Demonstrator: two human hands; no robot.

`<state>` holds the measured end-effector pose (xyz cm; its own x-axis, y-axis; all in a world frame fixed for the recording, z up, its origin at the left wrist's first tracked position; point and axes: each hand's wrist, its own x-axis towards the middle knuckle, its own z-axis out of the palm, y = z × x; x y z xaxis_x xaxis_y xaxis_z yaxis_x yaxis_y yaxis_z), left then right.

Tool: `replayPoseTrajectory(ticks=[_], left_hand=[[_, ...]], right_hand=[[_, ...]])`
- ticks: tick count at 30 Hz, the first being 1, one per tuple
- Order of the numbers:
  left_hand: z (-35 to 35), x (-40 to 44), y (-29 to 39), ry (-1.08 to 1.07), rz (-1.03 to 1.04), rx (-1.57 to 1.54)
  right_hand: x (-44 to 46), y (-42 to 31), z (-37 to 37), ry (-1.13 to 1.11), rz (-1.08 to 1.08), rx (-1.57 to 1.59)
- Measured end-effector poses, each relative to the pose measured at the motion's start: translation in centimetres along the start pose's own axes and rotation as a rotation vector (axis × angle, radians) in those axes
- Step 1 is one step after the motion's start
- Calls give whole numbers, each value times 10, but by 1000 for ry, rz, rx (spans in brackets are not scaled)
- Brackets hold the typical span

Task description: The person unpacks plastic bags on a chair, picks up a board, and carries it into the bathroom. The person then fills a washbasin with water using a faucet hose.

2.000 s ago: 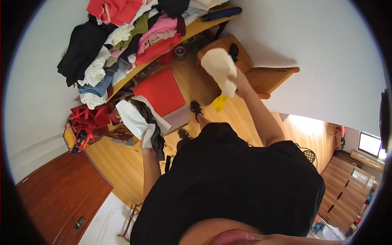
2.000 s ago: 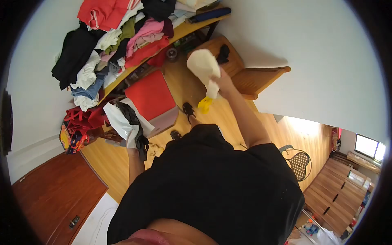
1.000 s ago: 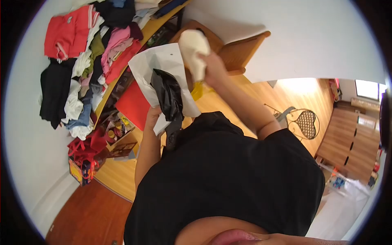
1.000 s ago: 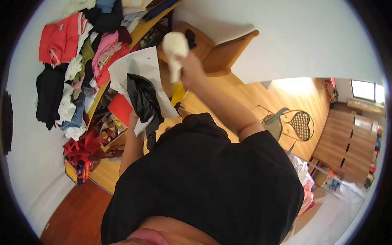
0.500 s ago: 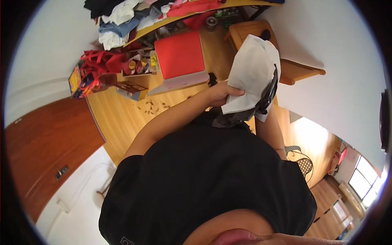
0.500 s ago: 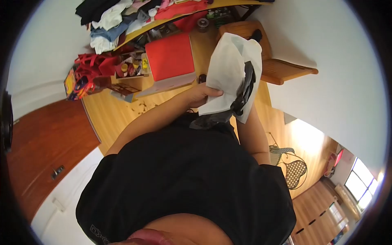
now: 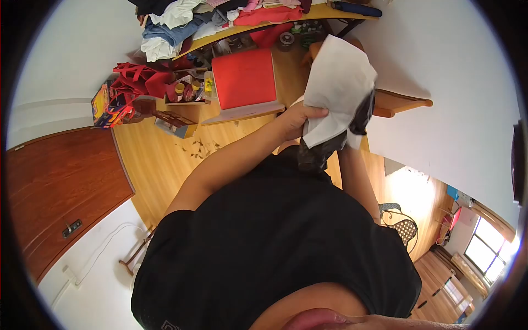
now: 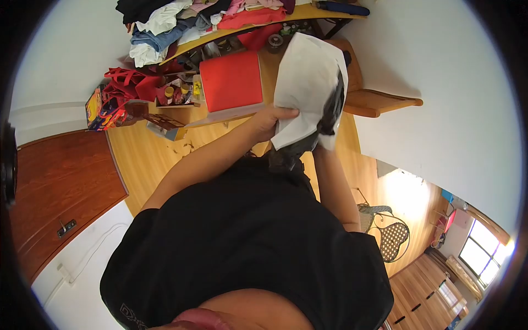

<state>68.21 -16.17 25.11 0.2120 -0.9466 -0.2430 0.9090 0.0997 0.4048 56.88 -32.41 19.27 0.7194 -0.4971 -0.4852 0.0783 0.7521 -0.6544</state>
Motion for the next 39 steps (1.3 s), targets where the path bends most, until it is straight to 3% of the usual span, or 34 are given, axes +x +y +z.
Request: replayPoseTrajectory(ticks=[3,6,9,13,27,33,36,38,39], left_hand=[[-8,8,-5,-38,-74,-161],[3,5,-4,-56,-63,-96],[8,5,-6,-76,-199,-245],[25,7,-7,-83,-269,-200],[8,23,-50,2,-418,353],[3,26,-56,24,-382,348],[-34,26,-56,71,-331,323],[-37,2,-26,109,-122,171],[-66,-2,-28,188,-157,123]], right_hand=[[-17,37,-23,43,129,-19],[-31,57,-43,80,251,-26],[-22,61,-53,106,273,-37],[-22,68,-58,128,273,-39],[-35,7,-107,239,240,-74],[-25,-10,-121,256,272,-119],[-20,-10,-130,258,290,-149],[-34,-12,-122,226,311,-184],[-48,-28,-106,178,334,-214]])
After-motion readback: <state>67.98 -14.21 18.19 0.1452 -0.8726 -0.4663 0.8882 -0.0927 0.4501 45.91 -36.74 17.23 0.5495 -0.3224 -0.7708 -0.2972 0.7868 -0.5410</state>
